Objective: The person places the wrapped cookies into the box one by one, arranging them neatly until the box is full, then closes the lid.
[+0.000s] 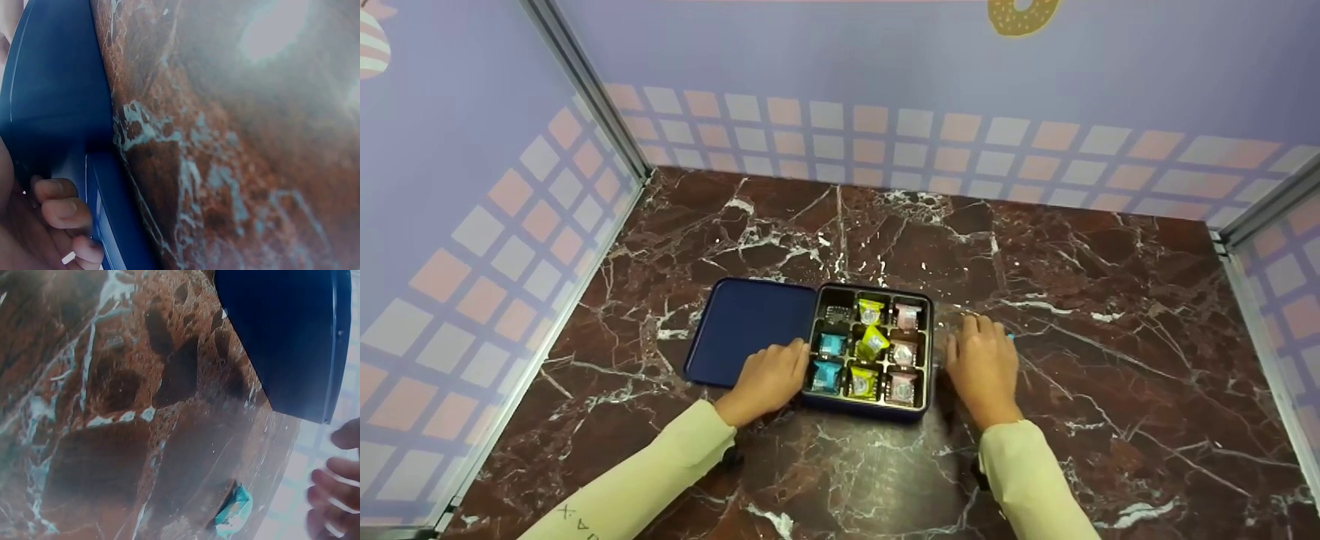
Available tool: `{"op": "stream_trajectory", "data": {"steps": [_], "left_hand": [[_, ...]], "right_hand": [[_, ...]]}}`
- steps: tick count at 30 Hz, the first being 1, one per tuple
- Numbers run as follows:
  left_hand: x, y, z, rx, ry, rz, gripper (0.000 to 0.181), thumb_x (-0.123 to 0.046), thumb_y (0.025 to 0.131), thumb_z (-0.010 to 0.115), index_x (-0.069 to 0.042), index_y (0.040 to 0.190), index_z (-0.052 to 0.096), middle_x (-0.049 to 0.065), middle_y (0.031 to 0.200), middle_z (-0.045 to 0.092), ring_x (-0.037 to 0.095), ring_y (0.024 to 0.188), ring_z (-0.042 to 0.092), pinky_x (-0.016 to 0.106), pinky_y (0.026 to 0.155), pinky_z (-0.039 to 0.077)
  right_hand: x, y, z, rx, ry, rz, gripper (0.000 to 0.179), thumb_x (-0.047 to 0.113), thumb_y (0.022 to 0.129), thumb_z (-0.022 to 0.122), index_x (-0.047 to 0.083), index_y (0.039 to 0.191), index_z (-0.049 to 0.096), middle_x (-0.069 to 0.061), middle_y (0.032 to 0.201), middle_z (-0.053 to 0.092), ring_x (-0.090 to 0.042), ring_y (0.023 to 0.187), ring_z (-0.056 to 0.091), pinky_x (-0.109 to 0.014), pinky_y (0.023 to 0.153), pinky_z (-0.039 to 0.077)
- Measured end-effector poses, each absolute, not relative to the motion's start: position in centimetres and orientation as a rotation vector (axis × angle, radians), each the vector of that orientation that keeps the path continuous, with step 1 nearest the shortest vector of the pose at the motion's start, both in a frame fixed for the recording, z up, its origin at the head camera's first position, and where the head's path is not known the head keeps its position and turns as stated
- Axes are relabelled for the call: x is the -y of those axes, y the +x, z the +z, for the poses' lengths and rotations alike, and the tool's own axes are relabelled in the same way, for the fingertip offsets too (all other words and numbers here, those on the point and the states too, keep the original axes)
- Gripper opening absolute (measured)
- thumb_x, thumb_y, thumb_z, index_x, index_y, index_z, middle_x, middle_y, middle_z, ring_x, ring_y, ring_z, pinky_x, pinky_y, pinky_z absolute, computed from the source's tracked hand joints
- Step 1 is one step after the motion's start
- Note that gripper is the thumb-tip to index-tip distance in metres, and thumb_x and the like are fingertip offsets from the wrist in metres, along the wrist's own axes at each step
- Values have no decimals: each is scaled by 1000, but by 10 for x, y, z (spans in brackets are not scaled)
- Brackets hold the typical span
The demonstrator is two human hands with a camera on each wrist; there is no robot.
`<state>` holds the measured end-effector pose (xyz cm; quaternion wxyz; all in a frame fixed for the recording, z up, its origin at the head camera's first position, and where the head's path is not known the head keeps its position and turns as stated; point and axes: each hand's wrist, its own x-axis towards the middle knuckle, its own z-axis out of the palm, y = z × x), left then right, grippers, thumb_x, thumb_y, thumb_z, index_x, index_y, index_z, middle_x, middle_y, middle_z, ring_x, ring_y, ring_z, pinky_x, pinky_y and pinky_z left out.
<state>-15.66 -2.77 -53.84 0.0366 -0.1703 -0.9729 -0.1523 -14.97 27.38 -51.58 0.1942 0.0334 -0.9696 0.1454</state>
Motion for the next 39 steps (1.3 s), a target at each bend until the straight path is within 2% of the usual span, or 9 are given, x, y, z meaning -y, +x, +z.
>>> {"op": "stream_trajectory", "data": {"steps": [8,16,26,34,39], "left_hand": [[29,-156,-539,2968,-530,-466,37,-28,103,37,-13,71,48,7,57,59,26,49,59,36,41,40],[27,-155,-538,2960,-522,-464,37,-28,103,38,-13,71,49,8,59,61,27,49,59,37,41,40],[28,-155,-539,2907,-537,-436,37,-27,102,39,-14,68,46,7,55,58,26,46,57,37,37,37],[29,-155,-538,2945,-536,-452,38,-27,103,37,-14,69,47,7,56,58,27,48,58,38,39,39],[28,-156,-538,2952,-534,-458,37,-27,103,37,-13,70,47,8,57,59,28,49,59,39,40,40]], "right_hand": [[-285,-146,-518,2950,-29,364,44,22,89,62,-5,123,53,-32,115,56,-52,98,54,-62,73,45],[-292,-147,-523,3124,-102,379,56,26,93,54,0,141,42,-31,138,45,-56,112,50,-65,82,44],[-293,-145,-527,3037,-38,459,48,19,92,56,-2,134,50,-28,134,52,-54,113,53,-67,85,43],[-295,-136,-529,2933,36,502,36,15,89,60,-7,117,58,-31,119,61,-57,99,58,-66,81,45],[-296,-133,-526,2957,24,483,34,18,90,60,-3,117,60,-27,119,63,-54,99,60,-66,77,45]]}}
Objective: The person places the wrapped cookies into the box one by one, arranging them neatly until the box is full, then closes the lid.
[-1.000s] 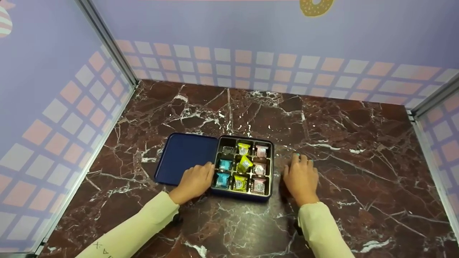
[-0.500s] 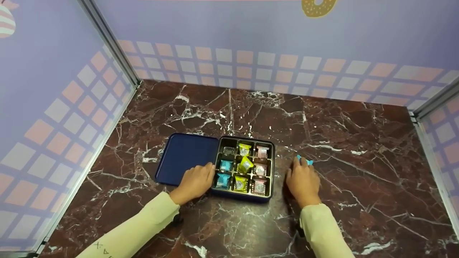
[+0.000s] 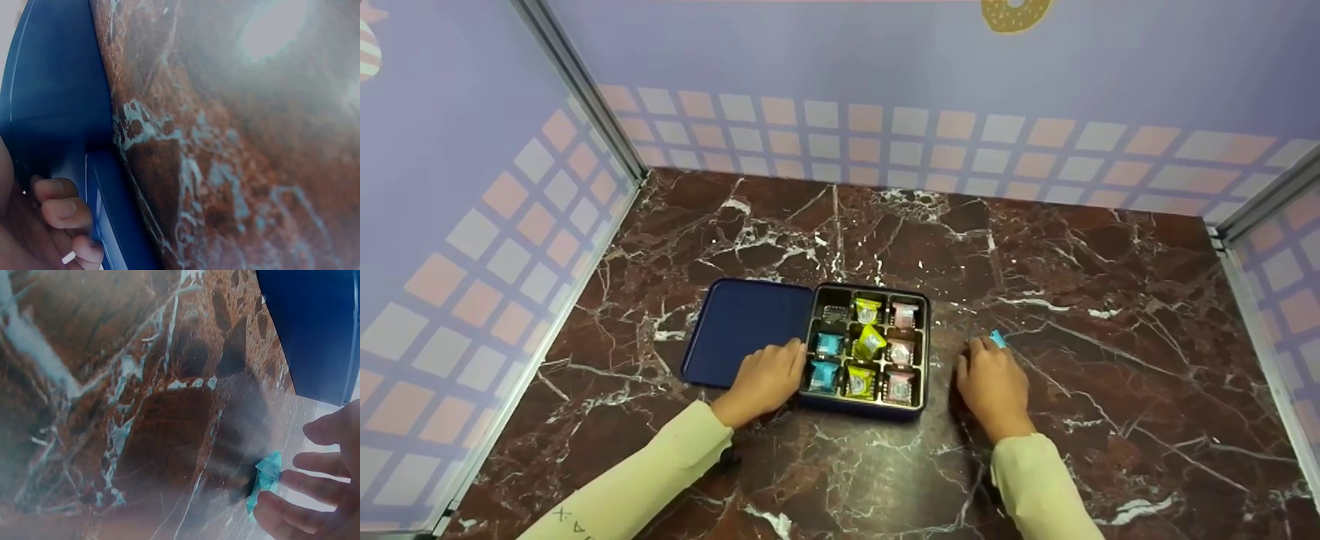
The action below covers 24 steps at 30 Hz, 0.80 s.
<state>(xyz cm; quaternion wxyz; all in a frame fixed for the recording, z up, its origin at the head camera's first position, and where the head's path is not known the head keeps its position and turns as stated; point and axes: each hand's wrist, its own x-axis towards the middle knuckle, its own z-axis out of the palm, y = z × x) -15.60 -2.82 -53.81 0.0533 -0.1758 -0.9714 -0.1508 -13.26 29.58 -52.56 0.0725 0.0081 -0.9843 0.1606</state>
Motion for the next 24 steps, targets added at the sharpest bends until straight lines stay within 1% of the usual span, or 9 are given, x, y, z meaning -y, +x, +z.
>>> {"op": "stream_trajectory", "data": {"steps": [4,10,13,16,20,24], "left_hand": [[29,-156,-538,2963,-532,-458,37,-27,103,38,-13,70,47,7,57,58,27,49,59,38,40,40],[30,-157,-538,2965,-523,-465,37,-28,103,38,-14,70,47,7,56,58,27,48,59,38,39,38],[30,-156,-537,2966,-521,-483,37,-28,103,38,-14,69,46,7,56,58,27,48,59,37,39,37],[30,-156,-536,2975,-519,-489,37,-28,103,38,-14,70,47,7,58,59,28,50,59,38,40,38],[29,-156,-536,2991,-517,-482,37,-28,103,37,-13,71,49,8,59,61,29,51,61,39,41,40],[28,-157,-537,3004,-518,-483,37,-29,103,37,-13,72,49,8,59,61,28,52,61,39,42,41]], "right_hand": [[-295,-133,-524,2942,7,471,36,22,91,60,1,119,61,-22,122,63,-51,102,61,-65,74,47],[-300,-136,-523,2869,-18,475,35,20,88,65,-1,116,62,-24,116,64,-49,98,60,-64,72,47],[-304,-138,-525,2845,-28,474,34,17,85,68,-3,112,62,-27,110,63,-50,96,58,-63,72,45],[-309,-139,-527,2845,-50,483,37,15,82,69,-6,111,59,-30,107,61,-52,94,56,-63,73,44],[-312,-141,-530,2860,-93,512,39,14,82,70,-8,111,55,-33,102,59,-54,90,55,-64,72,42],[-313,-143,-532,2883,-118,528,39,14,81,70,-10,107,52,-35,97,58,-57,86,55,-64,70,41]]}}
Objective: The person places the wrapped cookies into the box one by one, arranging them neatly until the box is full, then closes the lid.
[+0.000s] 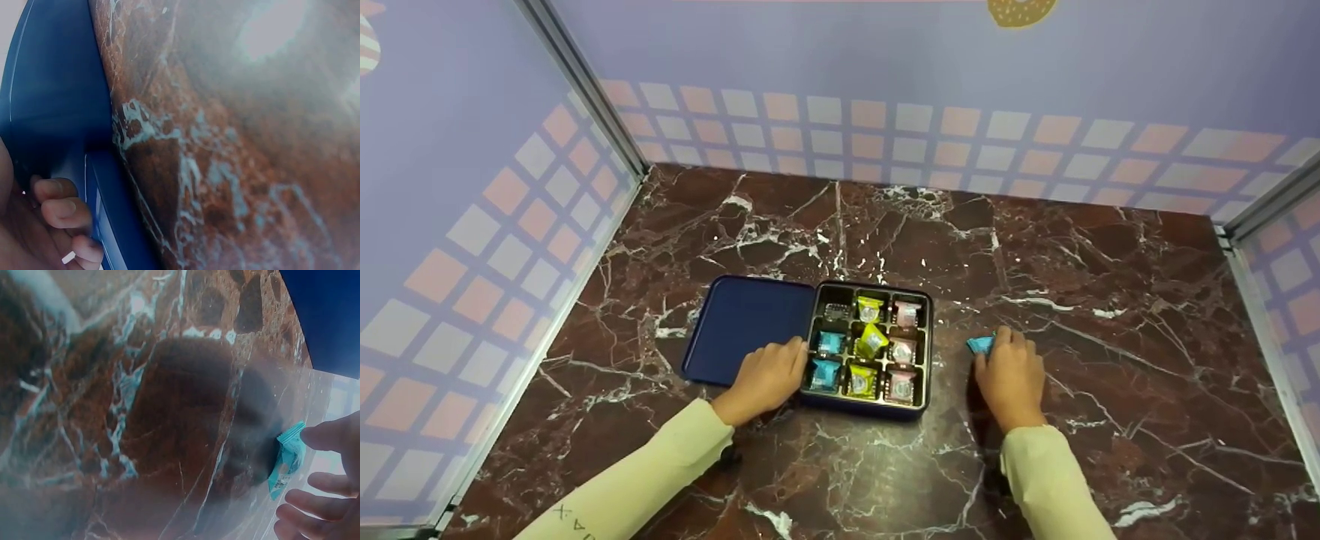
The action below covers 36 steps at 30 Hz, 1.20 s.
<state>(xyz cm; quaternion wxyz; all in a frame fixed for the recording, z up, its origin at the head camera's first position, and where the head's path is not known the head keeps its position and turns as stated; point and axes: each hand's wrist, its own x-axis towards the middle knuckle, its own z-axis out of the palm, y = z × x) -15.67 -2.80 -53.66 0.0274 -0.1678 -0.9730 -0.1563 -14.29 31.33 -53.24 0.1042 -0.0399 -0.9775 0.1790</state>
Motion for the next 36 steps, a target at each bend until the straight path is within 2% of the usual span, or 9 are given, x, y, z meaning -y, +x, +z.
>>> {"op": "stream_trajectory", "data": {"steps": [9,18,36], "left_hand": [[28,-157,-536,3013,-518,-481,36,-28,103,37,-13,72,49,8,59,60,27,51,60,37,42,41],[27,-156,-538,2961,-532,-442,38,-28,103,38,-13,69,48,8,58,60,28,49,60,39,40,39],[28,-156,-539,2971,-521,-437,37,-28,103,38,-14,71,48,7,57,59,27,49,59,37,41,40]], "right_hand": [[-312,-148,-537,2918,-121,536,35,13,82,70,-11,96,49,-35,91,55,-59,83,55,-64,71,42],[-309,-149,-540,2854,-81,528,30,6,78,73,-8,89,49,-32,87,54,-55,79,56,-63,68,42],[-304,-148,-536,2864,-43,545,30,5,75,70,-8,94,50,-34,93,54,-56,84,54,-66,70,40]]}}
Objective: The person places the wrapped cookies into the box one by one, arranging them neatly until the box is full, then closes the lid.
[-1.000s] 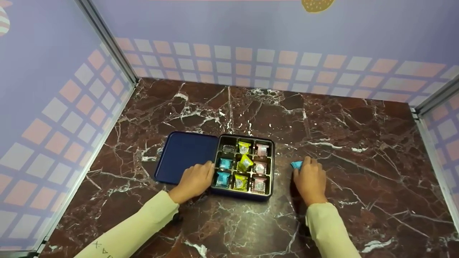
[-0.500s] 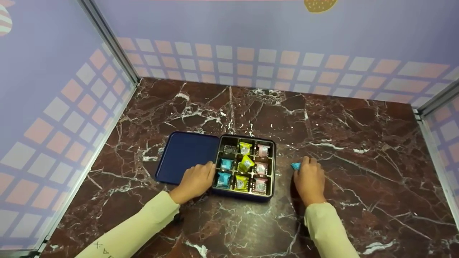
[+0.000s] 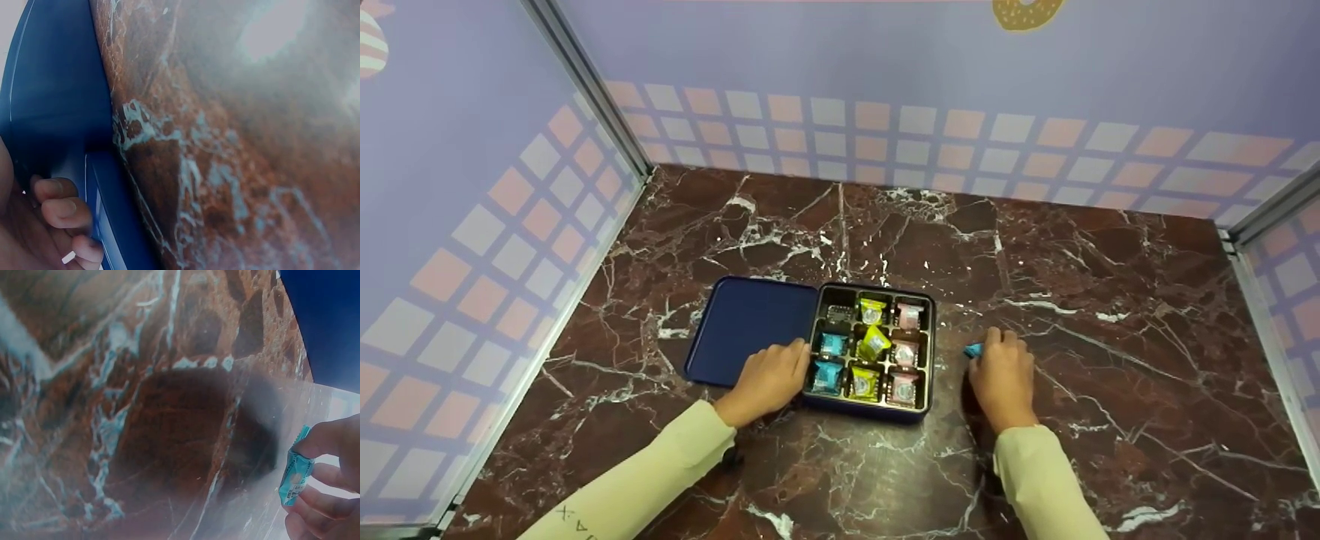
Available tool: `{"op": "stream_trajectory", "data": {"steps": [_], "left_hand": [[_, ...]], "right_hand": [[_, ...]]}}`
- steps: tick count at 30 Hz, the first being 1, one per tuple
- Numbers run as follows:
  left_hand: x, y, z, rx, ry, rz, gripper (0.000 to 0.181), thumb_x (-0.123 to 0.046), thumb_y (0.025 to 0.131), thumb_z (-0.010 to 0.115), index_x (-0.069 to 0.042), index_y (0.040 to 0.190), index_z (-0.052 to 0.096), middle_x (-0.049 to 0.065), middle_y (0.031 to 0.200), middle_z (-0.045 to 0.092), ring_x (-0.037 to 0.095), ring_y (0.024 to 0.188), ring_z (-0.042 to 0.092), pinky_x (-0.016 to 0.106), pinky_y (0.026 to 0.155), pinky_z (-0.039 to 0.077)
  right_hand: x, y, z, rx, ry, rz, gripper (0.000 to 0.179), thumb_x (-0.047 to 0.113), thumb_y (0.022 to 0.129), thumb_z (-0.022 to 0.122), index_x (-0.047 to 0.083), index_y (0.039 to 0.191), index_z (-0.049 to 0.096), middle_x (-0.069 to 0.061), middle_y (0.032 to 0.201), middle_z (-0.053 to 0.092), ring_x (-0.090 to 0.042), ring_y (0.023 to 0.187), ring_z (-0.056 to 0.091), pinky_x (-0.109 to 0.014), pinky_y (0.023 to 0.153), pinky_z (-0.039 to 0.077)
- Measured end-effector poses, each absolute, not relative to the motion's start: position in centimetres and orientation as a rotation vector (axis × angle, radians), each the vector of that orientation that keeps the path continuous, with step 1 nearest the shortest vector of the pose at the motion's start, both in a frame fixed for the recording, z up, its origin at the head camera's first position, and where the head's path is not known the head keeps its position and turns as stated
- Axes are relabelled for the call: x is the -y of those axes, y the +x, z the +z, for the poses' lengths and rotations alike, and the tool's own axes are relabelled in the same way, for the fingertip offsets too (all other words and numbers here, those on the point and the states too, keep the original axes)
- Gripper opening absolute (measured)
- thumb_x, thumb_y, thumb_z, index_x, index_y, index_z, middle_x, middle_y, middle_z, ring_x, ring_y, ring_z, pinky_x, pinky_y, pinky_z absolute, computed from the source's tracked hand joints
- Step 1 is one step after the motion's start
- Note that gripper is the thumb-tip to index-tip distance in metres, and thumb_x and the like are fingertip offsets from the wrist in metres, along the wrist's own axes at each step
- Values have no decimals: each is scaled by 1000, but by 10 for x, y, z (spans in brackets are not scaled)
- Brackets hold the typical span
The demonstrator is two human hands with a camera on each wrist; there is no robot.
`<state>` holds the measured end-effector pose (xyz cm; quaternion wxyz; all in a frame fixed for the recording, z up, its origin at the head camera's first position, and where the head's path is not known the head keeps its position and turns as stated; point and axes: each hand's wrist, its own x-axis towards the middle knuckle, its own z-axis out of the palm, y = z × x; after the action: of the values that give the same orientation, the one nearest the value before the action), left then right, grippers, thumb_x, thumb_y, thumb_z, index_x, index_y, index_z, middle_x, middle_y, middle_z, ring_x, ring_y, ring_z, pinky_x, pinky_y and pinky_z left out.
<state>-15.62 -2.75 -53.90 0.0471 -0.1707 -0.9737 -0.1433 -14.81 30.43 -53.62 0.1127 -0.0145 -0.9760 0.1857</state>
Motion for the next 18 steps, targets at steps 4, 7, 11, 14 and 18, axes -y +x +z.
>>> {"op": "stream_trajectory", "data": {"steps": [4,7,11,14,18], "left_hand": [[27,-156,-539,2980,-518,-441,37,-29,103,37,-13,72,49,8,59,60,27,50,60,38,41,41],[28,-156,-539,2970,-516,-450,37,-29,103,37,-13,72,49,9,59,61,28,51,61,39,42,41],[28,-155,-539,2937,-525,-456,37,-28,103,38,-13,70,48,10,59,62,29,50,61,41,41,42],[28,-155,-539,2931,-537,-459,38,-28,103,37,-13,70,48,9,58,61,28,50,60,40,41,41],[28,-156,-539,2948,-538,-461,37,-28,103,37,-13,70,48,8,58,60,27,49,60,38,40,40]], "right_hand": [[-302,-148,-533,2853,-34,529,33,6,75,71,-9,96,51,-35,94,55,-57,85,54,-66,71,40],[-301,-147,-532,2838,-26,533,34,5,75,72,-9,98,52,-34,94,55,-56,84,54,-65,71,40],[-299,-146,-530,2814,1,536,34,5,75,72,-10,99,53,-33,94,56,-56,86,55,-65,73,41],[-298,-146,-528,2806,7,535,34,6,75,72,-10,100,54,-33,95,56,-55,87,55,-65,73,41],[-296,-146,-525,2805,-8,545,33,8,77,72,-8,99,53,-33,96,56,-55,87,55,-64,75,41]]}}
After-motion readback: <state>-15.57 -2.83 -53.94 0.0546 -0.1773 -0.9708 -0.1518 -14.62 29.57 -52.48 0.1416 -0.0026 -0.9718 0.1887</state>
